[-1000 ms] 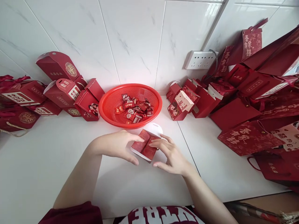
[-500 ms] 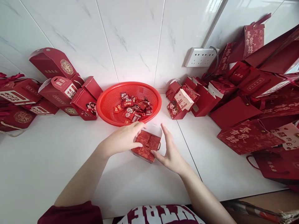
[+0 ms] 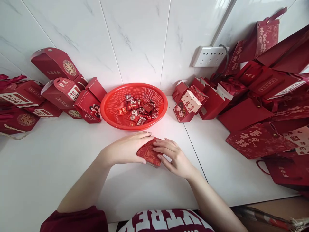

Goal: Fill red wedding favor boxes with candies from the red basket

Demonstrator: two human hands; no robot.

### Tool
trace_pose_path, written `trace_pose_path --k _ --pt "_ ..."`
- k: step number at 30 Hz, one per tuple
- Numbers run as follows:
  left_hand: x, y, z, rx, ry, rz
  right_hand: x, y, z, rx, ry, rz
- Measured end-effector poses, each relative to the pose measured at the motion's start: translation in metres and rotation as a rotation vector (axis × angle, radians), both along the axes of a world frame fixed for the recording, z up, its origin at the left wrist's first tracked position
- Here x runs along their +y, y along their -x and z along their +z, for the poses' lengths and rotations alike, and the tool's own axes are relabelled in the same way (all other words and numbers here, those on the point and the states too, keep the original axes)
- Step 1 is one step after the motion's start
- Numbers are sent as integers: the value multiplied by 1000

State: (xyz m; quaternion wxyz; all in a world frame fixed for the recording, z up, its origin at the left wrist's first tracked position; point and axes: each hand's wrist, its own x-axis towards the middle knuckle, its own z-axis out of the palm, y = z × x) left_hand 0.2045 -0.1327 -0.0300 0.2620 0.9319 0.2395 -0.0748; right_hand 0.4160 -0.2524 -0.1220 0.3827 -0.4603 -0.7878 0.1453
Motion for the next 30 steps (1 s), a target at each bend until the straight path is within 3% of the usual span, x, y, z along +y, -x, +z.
trace_pose_path --k 6,12,18,30 --pt "-15 -7 -20 104 -49 31 1 0 -2 29 -18 -13" --pt "-39 -5 -41 21 -174 77 1 3 -1 66 5 3" --pt "-49 4 -39 -9 -196 78 -2 2 -1 110 -7 4" --pt "-97 26 -42 -47 -461 213 -8 -4 -4 123 -108 -126"
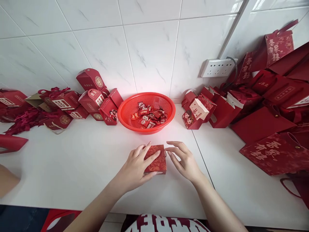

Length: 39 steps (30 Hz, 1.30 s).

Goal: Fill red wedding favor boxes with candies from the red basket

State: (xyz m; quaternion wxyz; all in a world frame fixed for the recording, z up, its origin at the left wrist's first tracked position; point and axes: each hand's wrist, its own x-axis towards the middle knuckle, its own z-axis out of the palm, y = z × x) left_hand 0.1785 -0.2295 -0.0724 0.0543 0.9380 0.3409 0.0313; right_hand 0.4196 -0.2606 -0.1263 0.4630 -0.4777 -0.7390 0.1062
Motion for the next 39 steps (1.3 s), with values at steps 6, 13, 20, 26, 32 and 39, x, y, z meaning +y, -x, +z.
trace_pose_path --k 6,13,20,26,32,39 --pt "0 36 -8 -55 -1 144 -1 1 0 8 -10 8" --pt "46 133 -12 118 -137 1014 -2 1 -2 17 14 13" --pt "128 179 -14 -53 -99 1293 -3 6 -6 0 24 50" --pt "189 182 -17 -140 -75 1387 0 2 -7 -10 40 21" --pt "219 177 -20 -207 -84 1405 1 3 -8 -24 54 25" --pt "233 173 -21 -277 -73 1341 1 4 -11 -28 78 39"
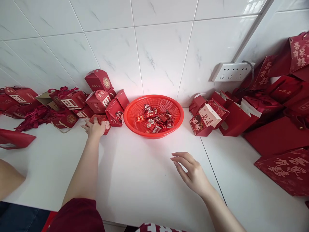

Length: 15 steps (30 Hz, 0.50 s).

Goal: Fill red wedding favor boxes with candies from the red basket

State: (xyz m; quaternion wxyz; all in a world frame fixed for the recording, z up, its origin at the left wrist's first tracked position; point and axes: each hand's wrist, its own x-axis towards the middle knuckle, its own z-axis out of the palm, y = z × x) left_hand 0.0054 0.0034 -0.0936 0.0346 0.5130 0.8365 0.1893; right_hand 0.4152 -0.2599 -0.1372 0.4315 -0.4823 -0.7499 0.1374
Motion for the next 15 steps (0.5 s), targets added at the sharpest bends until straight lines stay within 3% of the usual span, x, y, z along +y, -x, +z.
trace_pose_path --k 15 --pt "18 -8 -2 -20 -40 13 3 0 0 -11 34 5"
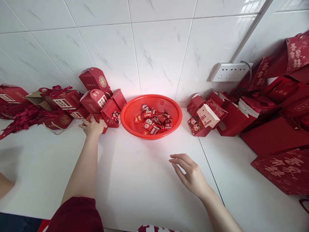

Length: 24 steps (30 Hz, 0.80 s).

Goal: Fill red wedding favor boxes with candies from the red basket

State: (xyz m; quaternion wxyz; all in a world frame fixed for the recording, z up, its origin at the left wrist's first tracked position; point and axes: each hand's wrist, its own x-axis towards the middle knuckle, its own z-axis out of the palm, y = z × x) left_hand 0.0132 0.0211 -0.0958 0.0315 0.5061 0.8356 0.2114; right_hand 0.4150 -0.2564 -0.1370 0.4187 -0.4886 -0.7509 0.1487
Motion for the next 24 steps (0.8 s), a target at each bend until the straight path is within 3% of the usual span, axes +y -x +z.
trace_pose_path --k 11,19,24 --pt "5 3 2 15 6 -3 -2 2 7 -7 -3 10" --pt "-2 -2 19 -39 2 -64 -5 7 15 -18 -50 18" --pt "-22 -18 33 -29 -90 -144 -5 4 18 -32 -36 -11"
